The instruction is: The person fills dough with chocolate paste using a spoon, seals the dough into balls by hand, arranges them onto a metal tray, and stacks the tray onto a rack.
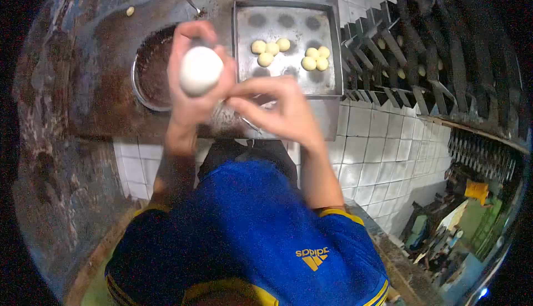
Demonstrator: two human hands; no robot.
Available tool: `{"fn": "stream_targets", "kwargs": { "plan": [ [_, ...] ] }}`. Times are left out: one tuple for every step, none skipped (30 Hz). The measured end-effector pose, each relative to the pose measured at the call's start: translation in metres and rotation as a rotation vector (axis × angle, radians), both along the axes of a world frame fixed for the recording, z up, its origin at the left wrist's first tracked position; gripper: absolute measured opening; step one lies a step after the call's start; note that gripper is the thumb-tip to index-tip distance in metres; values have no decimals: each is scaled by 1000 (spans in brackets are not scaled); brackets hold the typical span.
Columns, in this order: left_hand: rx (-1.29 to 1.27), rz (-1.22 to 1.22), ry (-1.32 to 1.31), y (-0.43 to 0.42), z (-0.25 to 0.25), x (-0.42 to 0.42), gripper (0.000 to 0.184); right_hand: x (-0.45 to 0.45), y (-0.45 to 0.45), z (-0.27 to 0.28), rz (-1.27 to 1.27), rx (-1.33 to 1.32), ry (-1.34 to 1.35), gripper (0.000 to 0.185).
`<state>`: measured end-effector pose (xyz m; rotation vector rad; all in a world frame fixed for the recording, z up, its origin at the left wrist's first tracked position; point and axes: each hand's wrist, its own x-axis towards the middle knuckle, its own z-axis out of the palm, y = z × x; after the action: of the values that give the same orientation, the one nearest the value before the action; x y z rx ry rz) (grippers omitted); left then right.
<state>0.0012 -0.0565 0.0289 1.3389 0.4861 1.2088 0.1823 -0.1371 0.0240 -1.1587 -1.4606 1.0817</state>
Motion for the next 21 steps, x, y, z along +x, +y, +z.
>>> {"fn": "stream_targets", "kwargs": {
  "plan": [
    [68,122,154,12,-15,0,51,15,6,4,36,-122,-120,40],
    [209,203,320,26,-44,5,55,26,14,-2,-15,-157,-85,45],
    [197,202,420,28,-61,13,64,34,21,-9,-68,-199,-51,51],
    [87,128,463,26,-80,23,62,34,33,-12,-31,-124,-76,57],
    [-23,54,499,24,-102,35,61,36,44,-24,-10,-158,-100,56],
    [-47,68,499,24,-126,45,61,40,56,-41,24,-105,-225,54],
    [-95,58,486,25,-151,53,60,45,68,-62,60,-45,-348,53],
    [-145,49,470,26,-175,60,58,49,75,-81,84,-58,-351,53],
    [-169,69,468,27,-197,65,58,51,80,-101,75,-94,-362,49],
    [-154,99,565,28,-217,68,59,53,85,-123,67,-130,-374,45],
    [-144,127,667,28,-237,67,59,56,91,-148,97,-146,-372,45],
    [-217,72,687,29,-250,65,68,60,98,-176,112,-226,-326,43],
    [-213,61,762,29,-258,59,82,65,105,-206,121,-303,-279,40],
    [-204,142,779,21,-276,51,89,74,110,-248,176,-267,-355,38],
    [-191,226,799,14,-293,40,95,81,116,-288,232,-225,-428,37],
    [-348,206,857,7,-296,24,101,81,121,-311,337,-134,-630,37],
    [-394,225,834,-3,-298,8,101,78,123,-321,486,-204,-756,42],
    [-428,255,824,-16,-301,-7,100,78,124,-351,585,-6,-904,50],
    [-464,281,814,-34,-301,-21,99,78,124,-377,678,195,-1044,59],
    [-473,287,822,-50,-299,-33,99,75,122,-380,687,196,-1032,59],
    [-281,392,954,-64,-295,-44,95,69,120,-379,707,303,-1112,66]
  ]
}}
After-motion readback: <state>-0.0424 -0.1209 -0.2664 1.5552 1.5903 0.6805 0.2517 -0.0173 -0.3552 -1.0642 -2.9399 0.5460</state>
